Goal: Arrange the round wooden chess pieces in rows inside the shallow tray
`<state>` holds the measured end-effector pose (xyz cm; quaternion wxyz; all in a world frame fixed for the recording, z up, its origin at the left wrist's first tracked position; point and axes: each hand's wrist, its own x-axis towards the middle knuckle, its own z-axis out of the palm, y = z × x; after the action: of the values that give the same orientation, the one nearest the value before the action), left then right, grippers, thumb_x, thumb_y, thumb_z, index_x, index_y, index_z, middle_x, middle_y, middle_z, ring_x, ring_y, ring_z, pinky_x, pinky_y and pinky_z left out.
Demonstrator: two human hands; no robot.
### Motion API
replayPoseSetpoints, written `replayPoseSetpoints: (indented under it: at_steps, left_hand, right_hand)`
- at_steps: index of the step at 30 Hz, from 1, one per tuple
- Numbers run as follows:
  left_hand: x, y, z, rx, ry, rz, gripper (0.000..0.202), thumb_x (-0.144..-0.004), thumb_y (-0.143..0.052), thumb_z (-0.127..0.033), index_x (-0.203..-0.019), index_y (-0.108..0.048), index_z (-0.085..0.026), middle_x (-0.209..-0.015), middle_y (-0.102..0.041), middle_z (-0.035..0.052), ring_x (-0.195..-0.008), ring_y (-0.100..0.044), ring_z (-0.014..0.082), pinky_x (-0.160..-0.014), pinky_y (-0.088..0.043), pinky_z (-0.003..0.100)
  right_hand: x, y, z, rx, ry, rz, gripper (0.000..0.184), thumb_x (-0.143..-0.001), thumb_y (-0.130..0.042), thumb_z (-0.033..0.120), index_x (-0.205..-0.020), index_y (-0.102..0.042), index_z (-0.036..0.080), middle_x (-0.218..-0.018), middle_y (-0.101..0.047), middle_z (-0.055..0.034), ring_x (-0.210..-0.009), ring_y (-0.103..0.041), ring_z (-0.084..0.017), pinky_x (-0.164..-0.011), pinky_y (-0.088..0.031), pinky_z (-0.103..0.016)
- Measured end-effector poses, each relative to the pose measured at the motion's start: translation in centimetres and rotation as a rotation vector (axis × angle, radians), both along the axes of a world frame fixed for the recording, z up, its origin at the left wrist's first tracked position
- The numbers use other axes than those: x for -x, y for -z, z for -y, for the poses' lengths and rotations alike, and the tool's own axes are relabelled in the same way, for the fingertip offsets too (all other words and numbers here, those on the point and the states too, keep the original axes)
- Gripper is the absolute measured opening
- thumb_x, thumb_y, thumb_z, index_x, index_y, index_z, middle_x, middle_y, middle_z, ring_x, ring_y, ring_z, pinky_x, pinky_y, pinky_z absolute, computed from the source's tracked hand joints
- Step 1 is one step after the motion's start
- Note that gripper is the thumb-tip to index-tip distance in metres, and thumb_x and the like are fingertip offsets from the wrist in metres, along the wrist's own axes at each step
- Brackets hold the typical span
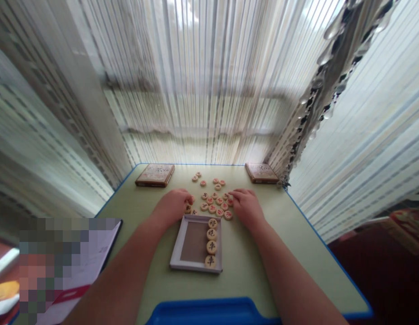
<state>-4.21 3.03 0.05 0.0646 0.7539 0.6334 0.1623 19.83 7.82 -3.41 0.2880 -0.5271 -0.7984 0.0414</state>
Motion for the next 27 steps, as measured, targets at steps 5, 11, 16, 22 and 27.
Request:
replayPoseSetpoints:
  at_steps: [5,11,16,22,27]
  left_hand:
    - [-0.3,0.6,-0.1,0.034,0.079,-0.038,0.032,-0.067,-0.044,-0.01,-0.08,-0.07,-0.024,-0.089,-0.068,0.0012,-0.082,-0.06,0.0142,-0.079,-0.044,0.023]
    - [-1.1,0.2,0.4,-0.043,0.098,-0.022,0.039,-0.068,-0.041,-0.007,-0.092,-0.067,-0.021,-0.103,-0.064,0.0009,-0.094,-0.058,0.0138,-0.089,-0.041,0.023]
    - [-0.8,0.0,0.4,-0.074,-0.008,-0.036,0.039,-0.07,-0.041,-0.006,-0.097,-0.065,-0.023,-0.101,-0.064,0.0015,-0.092,-0.058,0.0146,-0.087,-0.042,0.023]
    - [0.2,0.3,-0.1,-0.055,-0.242,-0.067,0.049,-0.068,-0.041,-0.003,-0.111,-0.056,-0.022,-0.109,-0.06,0.006,-0.092,-0.058,0.017,-0.08,-0.044,0.025]
    - [0.7,-0.2,0.1,0.03,-0.296,-0.031,0.044,-0.067,-0.046,-0.007,-0.107,-0.058,-0.023,-0.101,-0.064,0.0061,-0.088,-0.06,0.019,-0.074,-0.045,0.026]
  right_hand:
    - [0.1,-0.2,0.2,0.026,-0.045,0.042,0.027,-0.081,-0.045,0.025,-0.098,-0.066,0.027,-0.103,-0.063,-0.0016,-0.095,-0.048,-0.018,-0.087,-0.035,-0.03]
    - [0.0,-0.4,0.4,0.061,-0.018,0.051,0.026,-0.082,-0.045,0.026,-0.096,-0.066,0.021,-0.099,-0.065,-0.0027,-0.092,-0.053,-0.016,-0.087,-0.034,-0.028]
    - [0.0,0.1,0.0,0.046,-0.049,0.013,0.024,-0.08,-0.047,0.024,-0.094,-0.066,0.022,-0.101,-0.065,-0.0018,-0.094,-0.055,-0.016,-0.087,-0.035,-0.027]
    - [-0.6,0.1,-0.6,0.063,0.02,0.004,0.023,-0.079,-0.048,0.023,-0.089,-0.068,0.02,-0.092,-0.068,-0.0027,-0.089,-0.059,-0.015,-0.085,-0.036,-0.026]
    - [-1.2,-0.1,-0.5,0.097,0.166,0.044,0.028,-0.081,-0.042,0.019,-0.09,-0.068,0.018,-0.09,-0.069,-0.0053,-0.087,-0.06,-0.015,-0.084,-0.038,-0.026]
